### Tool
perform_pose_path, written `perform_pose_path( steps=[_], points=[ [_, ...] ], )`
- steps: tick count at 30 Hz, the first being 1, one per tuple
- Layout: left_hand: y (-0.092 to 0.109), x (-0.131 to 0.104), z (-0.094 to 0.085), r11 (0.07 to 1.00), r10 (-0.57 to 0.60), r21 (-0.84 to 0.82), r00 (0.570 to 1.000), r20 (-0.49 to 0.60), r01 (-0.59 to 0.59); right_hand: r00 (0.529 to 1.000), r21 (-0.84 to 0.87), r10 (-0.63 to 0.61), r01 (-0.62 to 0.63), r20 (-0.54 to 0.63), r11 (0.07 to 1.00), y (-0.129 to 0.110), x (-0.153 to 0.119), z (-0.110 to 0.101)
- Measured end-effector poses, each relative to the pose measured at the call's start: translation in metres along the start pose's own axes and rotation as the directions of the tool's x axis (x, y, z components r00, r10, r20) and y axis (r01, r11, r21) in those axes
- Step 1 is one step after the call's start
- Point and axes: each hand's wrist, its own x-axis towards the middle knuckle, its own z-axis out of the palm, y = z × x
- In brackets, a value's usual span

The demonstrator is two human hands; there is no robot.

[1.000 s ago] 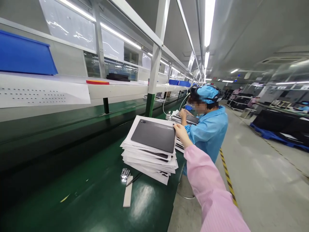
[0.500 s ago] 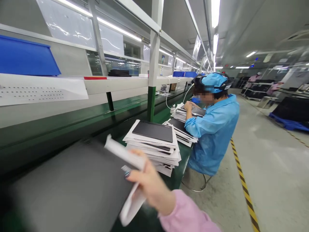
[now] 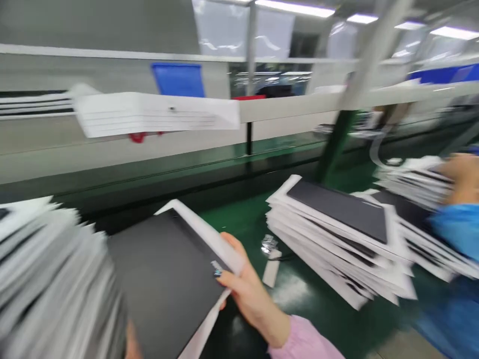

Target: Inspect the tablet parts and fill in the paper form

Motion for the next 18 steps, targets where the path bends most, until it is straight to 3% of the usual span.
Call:
perform_pose_path(
  steps=[3, 5, 7, 14, 18],
  points=[
    [0.006, -0.006, -0.029, 0.953, -0.205, -0.243, 0.977, -0.066, 0.183, 0.997, -0.223, 0.041, -0.053, -0.059, 0.973, 0.015, 0.016, -0.021],
    [0.004, -0.005, -0.036, 0.803, -0.392, -0.486, 0.920, 0.003, 0.344, 0.993, -0.312, 0.087, -0.108, -0.079, 0.944, 0.023, 0.022, -0.031],
    [-0.001, -0.002, -0.036, 0.678, -0.479, -0.607, 0.876, 0.063, 0.415, 0.987, -0.368, 0.125, -0.155, -0.105, 0.917, 0.025, 0.024, -0.039],
    [-0.002, -0.005, -0.042, 0.575, -0.560, -0.634, 0.814, 0.157, 0.518, 0.944, -0.338, 0.287, -0.327, -0.162, 0.883, 0.020, 0.027, -0.045],
    [0.001, -0.003, -0.041, 0.569, -0.522, -0.565, 0.793, 0.313, 0.597, 0.906, -0.198, 0.380, -0.414, -0.188, 0.889, 0.028, 0.027, -0.047]
  ],
)
